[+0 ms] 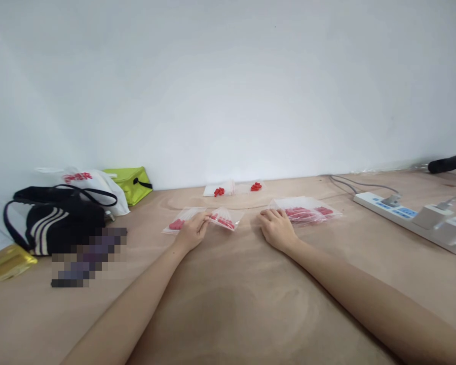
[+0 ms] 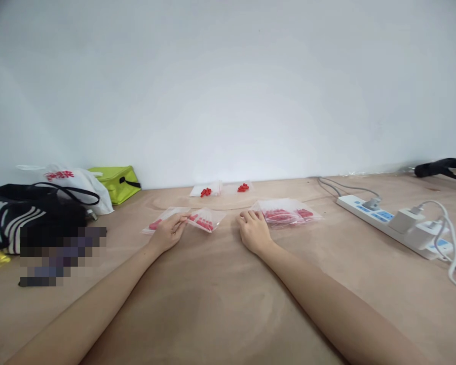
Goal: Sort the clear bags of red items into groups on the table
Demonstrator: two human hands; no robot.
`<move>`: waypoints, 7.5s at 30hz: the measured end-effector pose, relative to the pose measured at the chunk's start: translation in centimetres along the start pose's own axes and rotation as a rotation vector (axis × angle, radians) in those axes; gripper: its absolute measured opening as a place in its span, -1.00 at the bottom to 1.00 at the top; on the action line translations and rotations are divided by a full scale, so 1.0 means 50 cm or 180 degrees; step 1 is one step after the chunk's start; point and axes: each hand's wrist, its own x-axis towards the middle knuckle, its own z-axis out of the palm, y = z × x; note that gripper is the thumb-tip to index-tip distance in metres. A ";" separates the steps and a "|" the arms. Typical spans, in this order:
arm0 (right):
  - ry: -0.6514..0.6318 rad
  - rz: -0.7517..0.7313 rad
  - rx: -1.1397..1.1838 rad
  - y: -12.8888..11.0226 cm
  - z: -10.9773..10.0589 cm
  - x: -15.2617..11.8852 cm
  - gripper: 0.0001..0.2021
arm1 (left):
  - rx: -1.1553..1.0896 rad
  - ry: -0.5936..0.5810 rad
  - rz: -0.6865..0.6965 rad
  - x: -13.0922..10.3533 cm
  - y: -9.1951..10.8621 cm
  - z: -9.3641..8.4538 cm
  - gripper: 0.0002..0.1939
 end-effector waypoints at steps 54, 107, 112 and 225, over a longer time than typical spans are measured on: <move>0.0588 -0.0957 0.0164 0.016 0.004 -0.002 -0.82 | 0.0139 -0.0205 0.0989 0.009 0.075 0.061 -0.77; 0.1147 -0.1249 -0.0207 -0.016 0.006 0.012 -0.79 | 0.0800 0.0280 0.1918 0.048 0.094 0.052 -0.92; 0.1207 -0.1117 -0.0148 -0.005 0.009 0.009 -0.78 | 0.0875 0.0345 0.2027 0.044 0.078 0.040 -0.90; 0.1150 -0.1488 -0.0089 -0.055 0.006 0.021 -0.82 | 0.0635 -0.0050 0.1555 0.028 0.113 0.047 -0.85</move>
